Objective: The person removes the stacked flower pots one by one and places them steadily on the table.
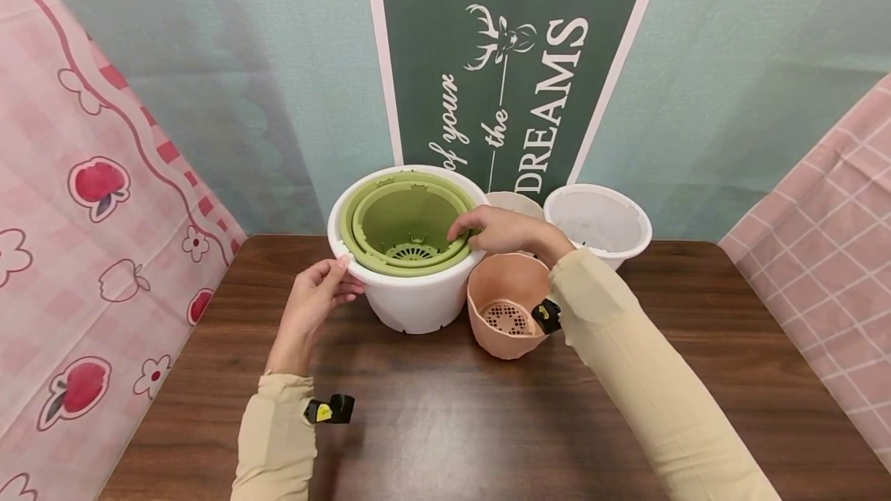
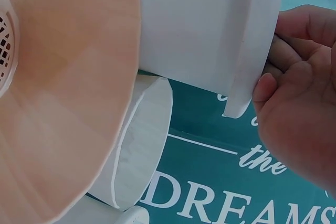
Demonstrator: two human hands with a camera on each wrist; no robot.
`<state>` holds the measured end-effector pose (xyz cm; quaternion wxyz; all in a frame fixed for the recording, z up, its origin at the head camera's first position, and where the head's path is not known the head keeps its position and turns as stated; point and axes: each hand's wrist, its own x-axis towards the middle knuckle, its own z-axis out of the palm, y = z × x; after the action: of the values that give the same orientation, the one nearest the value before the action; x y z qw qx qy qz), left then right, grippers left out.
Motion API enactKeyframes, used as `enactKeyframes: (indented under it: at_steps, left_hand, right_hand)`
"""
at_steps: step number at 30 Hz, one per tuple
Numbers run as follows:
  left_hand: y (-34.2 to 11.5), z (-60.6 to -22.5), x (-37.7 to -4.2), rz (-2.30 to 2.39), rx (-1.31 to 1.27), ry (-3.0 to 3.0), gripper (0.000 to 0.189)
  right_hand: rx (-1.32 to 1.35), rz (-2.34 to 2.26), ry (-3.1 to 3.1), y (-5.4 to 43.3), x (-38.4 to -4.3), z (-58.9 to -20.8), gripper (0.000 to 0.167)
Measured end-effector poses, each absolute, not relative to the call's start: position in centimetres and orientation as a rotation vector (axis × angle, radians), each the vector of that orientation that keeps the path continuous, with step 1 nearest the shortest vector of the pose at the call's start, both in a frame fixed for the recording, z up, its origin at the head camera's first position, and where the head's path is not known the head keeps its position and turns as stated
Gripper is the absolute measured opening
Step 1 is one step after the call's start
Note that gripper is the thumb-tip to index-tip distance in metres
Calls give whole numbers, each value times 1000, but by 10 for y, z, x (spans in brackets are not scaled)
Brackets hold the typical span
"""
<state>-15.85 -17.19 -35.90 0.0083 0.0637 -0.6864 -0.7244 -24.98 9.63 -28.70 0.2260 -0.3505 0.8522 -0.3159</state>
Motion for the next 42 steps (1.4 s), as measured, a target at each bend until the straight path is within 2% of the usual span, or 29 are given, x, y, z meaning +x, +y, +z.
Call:
enactKeyframes:
  at_steps: [42]
  left_hand:
    - [-171,-360,-158,-2280,217,-2109,22]
  right_hand:
    - [-915,-1091,2358,98,-246,-296,29]
